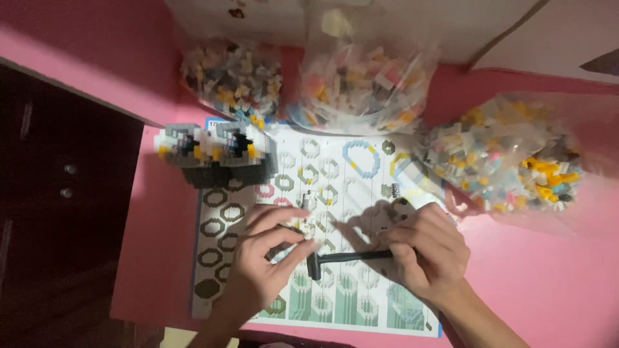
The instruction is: The person assembles small white plastic bricks by hand, following a printed instruction manual laid out on a pink table. They connect the pieces into small clusters and occasionally reach into plastic bags to retrieve additional components.
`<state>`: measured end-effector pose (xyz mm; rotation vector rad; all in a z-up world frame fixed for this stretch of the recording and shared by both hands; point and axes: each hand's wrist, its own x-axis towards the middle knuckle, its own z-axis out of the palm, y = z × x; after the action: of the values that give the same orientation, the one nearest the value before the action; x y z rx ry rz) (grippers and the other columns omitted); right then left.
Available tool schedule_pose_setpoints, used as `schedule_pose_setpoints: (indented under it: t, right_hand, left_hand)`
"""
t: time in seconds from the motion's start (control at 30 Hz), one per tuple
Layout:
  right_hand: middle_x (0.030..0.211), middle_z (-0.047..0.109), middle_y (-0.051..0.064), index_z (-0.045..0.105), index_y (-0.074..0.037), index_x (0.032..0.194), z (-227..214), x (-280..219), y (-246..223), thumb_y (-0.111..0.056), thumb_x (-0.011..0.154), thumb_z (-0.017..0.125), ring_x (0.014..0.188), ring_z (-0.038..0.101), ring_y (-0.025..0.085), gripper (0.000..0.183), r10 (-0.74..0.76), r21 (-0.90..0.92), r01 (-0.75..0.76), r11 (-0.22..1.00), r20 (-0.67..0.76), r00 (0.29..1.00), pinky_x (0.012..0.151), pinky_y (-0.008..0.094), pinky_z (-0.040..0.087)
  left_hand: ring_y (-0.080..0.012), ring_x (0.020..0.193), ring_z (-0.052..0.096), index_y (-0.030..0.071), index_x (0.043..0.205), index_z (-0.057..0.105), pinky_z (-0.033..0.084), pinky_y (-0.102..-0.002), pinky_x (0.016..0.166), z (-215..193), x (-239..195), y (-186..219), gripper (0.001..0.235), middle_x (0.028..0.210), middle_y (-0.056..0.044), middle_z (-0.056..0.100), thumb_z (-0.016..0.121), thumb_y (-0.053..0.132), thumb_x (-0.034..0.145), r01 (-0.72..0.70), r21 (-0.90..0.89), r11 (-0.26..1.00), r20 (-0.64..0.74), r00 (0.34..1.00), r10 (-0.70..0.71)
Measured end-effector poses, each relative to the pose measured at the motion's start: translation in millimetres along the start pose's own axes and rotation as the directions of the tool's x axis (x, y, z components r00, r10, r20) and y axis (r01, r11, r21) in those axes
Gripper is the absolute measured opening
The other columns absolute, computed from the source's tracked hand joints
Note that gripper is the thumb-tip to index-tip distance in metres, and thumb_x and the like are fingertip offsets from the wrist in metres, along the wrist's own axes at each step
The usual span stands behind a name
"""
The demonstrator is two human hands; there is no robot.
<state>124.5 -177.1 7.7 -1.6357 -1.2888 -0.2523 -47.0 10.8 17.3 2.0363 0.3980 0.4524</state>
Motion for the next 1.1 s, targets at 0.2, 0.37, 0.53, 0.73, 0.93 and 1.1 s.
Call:
schedule_pose_setpoints:
  t: [0.2,0.37,0.53,0.73,0.93,1.1]
  right_hand:
    - [0.065,0.064,0.011,0.064,0.002,0.073,6.7,-3.9,0.5,-0.007,0.099,0.059,0.059,0.056,0.026,0.028,0.067,-0.023,-0.066,0.998,0.02,0.998,0.063,0.035,0.041]
    - [0.079,0.07,0.005,0.071,-0.004,0.091,7.1,-12.5,1.9,-0.026,0.09,0.078,0.067,0.055,0.02,0.023,-0.051,-0.095,0.068,0.993,0.167,0.985,0.068,0.035,0.041]
    - [0.109,0.074,0.013,0.07,-0.003,0.118,15.9,-9.1,-10.1,-0.045,0.093,0.085,0.081,0.065,0.024,0.051,-0.181,-0.041,0.206,0.978,0.334,0.925,0.075,0.038,0.043]
    - [0.111,0.073,0.008,0.073,-0.009,0.121,18.7,-3.0,-5.3,-0.057,0.093,0.081,0.086,0.065,0.024,0.056,-0.184,0.049,0.179,0.983,0.402,0.897,0.076,0.037,0.047]
    - [0.109,0.073,0.008,0.075,-0.007,0.112,23.6,-3.3,-7.9,-0.036,0.093,0.084,0.085,0.066,0.024,0.036,-0.164,0.029,0.166,0.986,0.394,0.904,0.079,0.036,0.051]
    - [0.11,0.062,0.019,0.069,0.002,0.121,20.0,-5.1,-6.1,-0.037,0.089,0.094,0.098,0.06,0.032,0.056,0.011,-0.176,0.046,0.983,0.309,0.951,0.081,0.042,0.048]
  left_hand:
    - [-0.0336,0.114,0.056,0.003,0.087,0.072,0.05,-0.046,0.099,11.9,0.1,1.8,0.016,0.125,-0.009,0.071,0.074,0.015,0.099,-0.067,0.306,0.95,-0.243,0.959,0.146]
    - [-0.0325,0.125,0.053,0.007,0.088,0.07,0.047,-0.048,0.11,30.7,-3.9,-2.0,0.022,0.132,-0.01,0.069,0.064,0.023,0.102,-0.03,0.198,0.98,-0.241,0.967,0.078]
    - [-0.04,0.148,0.037,0.003,0.083,0.065,0.057,-0.06,0.109,16.1,-3.6,12.6,0.043,0.16,-0.018,0.043,0.053,0.036,0.106,-0.107,0.188,0.976,0.141,0.987,0.081]
    - [-0.0398,0.151,0.033,0.005,0.084,0.063,0.046,-0.062,0.116,-0.9,5.4,11.5,0.029,0.162,-0.02,0.042,0.062,0.027,0.103,-0.118,0.072,0.99,0.177,0.979,0.104]
    - [-0.0417,0.149,0.038,0.008,0.086,0.07,0.042,-0.061,0.122,3.6,-0.2,-1.7,0.028,0.163,-0.017,0.044,0.068,0.031,0.103,-0.11,-0.015,0.994,0.16,0.981,0.111]
    - [-0.0338,0.127,0.059,0.004,0.105,0.075,0.051,-0.052,0.116,4.2,1.7,-17.5,0.028,0.13,-0.016,0.069,0.081,0.028,0.094,-0.241,0.213,0.947,-0.047,0.965,0.256]
